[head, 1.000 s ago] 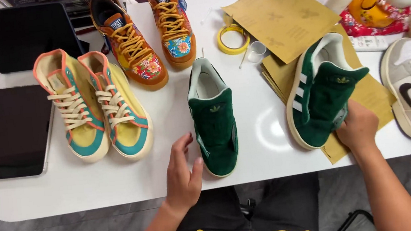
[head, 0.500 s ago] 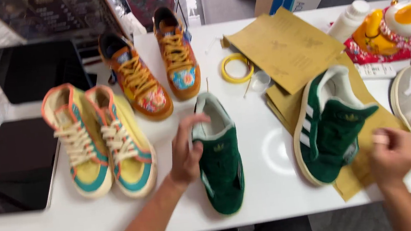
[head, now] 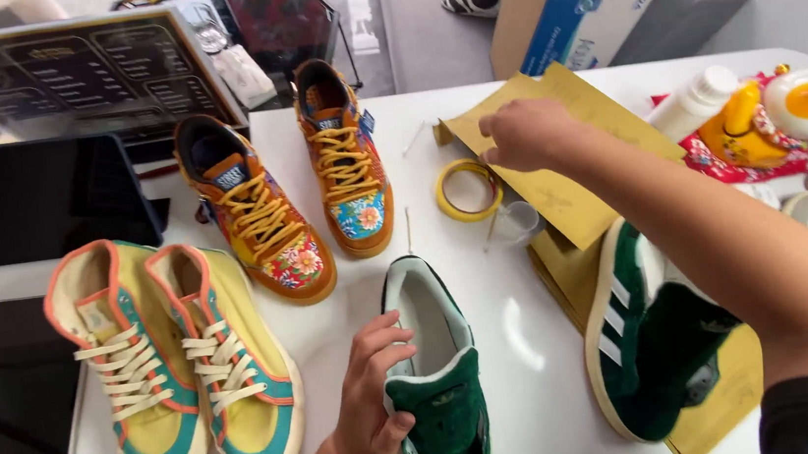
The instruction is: Sanding the surface of a green suede shoe using small pieces of sandpaper.
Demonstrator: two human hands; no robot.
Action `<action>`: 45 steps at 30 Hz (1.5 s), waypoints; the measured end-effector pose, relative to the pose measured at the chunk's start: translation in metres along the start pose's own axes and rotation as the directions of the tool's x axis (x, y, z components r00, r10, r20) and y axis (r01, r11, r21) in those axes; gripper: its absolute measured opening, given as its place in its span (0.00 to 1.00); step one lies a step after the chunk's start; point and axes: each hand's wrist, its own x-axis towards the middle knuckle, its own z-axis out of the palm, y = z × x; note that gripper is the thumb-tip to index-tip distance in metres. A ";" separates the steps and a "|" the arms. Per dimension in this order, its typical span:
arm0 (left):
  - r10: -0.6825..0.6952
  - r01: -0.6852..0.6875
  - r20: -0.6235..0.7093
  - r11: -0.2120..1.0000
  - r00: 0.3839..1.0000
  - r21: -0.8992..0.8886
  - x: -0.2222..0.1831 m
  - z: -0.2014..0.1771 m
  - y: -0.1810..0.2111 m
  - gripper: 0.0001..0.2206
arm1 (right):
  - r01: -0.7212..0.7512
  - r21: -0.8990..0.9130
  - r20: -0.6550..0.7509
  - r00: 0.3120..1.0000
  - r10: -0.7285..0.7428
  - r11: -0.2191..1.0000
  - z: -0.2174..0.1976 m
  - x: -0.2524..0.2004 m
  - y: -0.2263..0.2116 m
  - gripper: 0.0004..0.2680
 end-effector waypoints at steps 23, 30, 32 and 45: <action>-0.028 0.024 -0.196 1.000 0.980 -0.020 0.001 0.006 0.008 0.31 | -0.129 0.277 -0.318 0.923 0.217 0.952 0.053 -0.003 0.166 0.16; -0.055 0.042 -0.186 0.996 0.981 -0.074 0.001 0.000 0.001 0.30 | -0.205 0.309 -0.186 0.945 0.270 0.929 0.113 0.131 0.235 0.28; -0.064 0.048 -0.193 0.995 0.979 -0.087 0.005 0.000 -0.001 0.30 | -0.241 0.395 -0.151 0.935 0.321 0.887 0.090 0.116 0.225 0.27; -0.052 0.026 -0.167 0.988 0.985 -0.154 0.007 -0.005 0.005 0.32 | -0.141 0.763 -0.094 0.941 0.325 0.631 0.016 0.047 0.253 0.15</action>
